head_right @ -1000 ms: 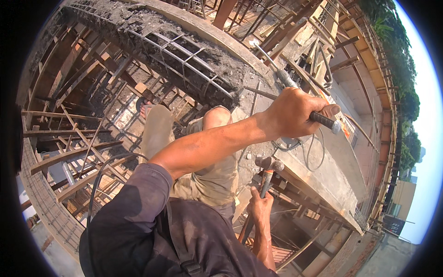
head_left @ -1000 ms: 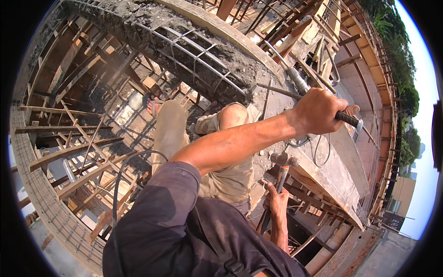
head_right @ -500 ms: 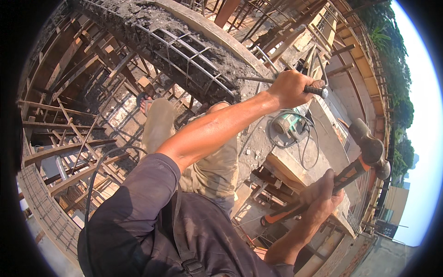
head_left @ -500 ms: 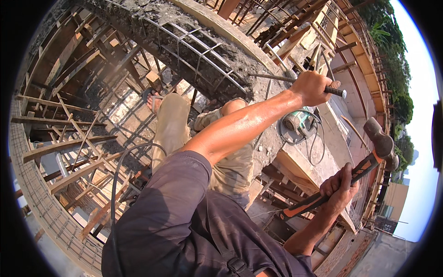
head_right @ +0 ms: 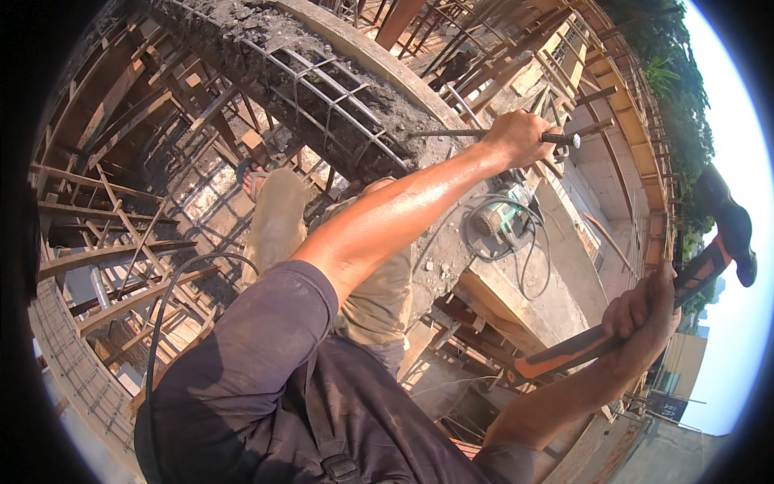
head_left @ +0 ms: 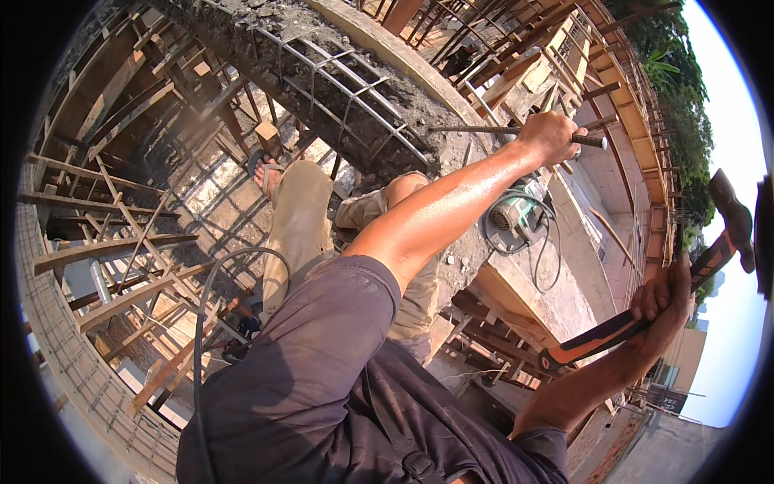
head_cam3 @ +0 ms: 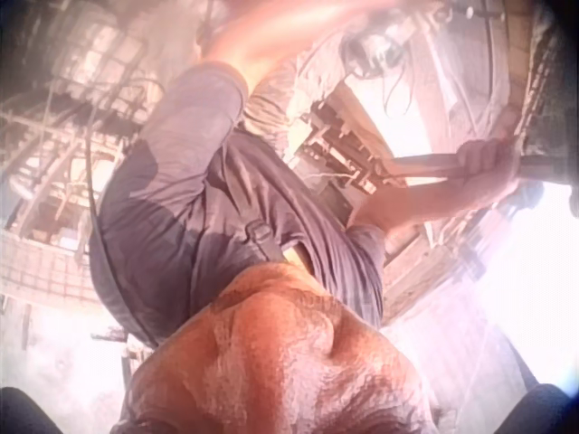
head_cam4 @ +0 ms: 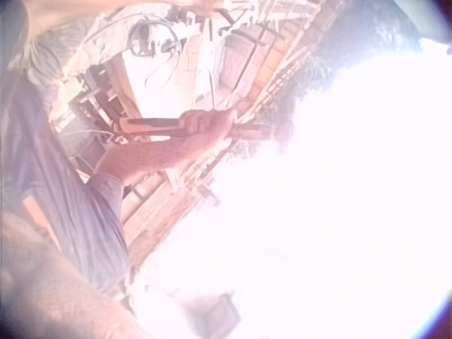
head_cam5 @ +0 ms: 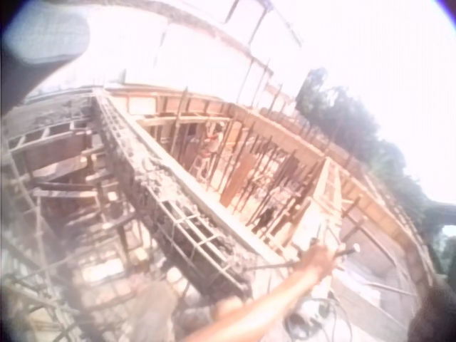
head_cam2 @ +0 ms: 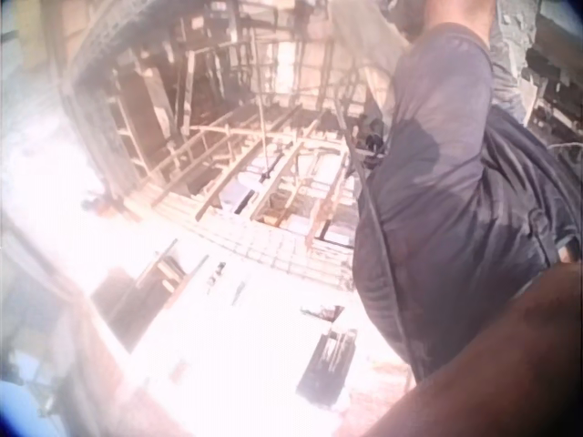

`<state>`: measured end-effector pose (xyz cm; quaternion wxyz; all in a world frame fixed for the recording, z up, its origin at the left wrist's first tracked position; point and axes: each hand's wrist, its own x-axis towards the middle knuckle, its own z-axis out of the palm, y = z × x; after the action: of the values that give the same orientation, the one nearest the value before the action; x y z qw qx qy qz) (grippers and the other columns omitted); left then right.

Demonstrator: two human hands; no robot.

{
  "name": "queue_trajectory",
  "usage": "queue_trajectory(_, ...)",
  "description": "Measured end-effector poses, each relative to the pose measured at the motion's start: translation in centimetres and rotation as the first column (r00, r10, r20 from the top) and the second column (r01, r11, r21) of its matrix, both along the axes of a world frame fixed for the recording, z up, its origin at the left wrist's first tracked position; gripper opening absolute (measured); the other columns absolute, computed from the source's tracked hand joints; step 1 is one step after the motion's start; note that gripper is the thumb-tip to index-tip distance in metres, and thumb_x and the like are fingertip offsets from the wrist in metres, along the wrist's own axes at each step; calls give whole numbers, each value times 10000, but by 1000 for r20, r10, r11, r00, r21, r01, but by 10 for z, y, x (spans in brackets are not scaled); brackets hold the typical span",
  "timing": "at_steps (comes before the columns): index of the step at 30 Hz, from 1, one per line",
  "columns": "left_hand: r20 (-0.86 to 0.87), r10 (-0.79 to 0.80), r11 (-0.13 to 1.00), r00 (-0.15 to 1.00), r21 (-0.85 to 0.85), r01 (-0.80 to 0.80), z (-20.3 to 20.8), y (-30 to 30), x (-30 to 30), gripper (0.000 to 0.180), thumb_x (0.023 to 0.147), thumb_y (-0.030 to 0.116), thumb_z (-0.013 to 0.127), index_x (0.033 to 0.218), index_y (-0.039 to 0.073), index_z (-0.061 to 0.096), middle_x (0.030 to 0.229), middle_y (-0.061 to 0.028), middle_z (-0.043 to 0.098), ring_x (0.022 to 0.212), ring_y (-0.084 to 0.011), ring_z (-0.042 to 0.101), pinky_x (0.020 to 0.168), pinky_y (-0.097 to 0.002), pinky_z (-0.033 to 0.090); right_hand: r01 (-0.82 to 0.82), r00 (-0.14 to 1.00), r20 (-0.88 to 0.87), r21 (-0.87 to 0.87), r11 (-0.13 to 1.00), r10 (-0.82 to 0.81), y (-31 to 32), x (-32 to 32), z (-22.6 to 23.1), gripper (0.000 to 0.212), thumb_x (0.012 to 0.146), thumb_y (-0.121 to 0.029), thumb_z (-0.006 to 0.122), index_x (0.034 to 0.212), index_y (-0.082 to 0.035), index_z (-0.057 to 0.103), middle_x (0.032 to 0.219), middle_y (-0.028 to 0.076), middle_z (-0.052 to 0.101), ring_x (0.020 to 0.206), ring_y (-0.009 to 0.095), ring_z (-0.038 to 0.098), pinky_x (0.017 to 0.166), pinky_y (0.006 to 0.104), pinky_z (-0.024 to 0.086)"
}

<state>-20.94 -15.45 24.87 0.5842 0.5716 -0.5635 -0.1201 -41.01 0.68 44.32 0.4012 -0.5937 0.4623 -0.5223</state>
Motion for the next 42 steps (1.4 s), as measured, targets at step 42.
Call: queue_trajectory(42,214,-195,858,957,-436,273,-106,210,-31,408,880,164,699,552,102,465,497,-53,433,411,-259,495,424,-389,399,31,993,-118,399,917,18,50,-42,-129,318,956,-234,663,776,-141,418,521,-53,311,354,56,306,314,243,279)
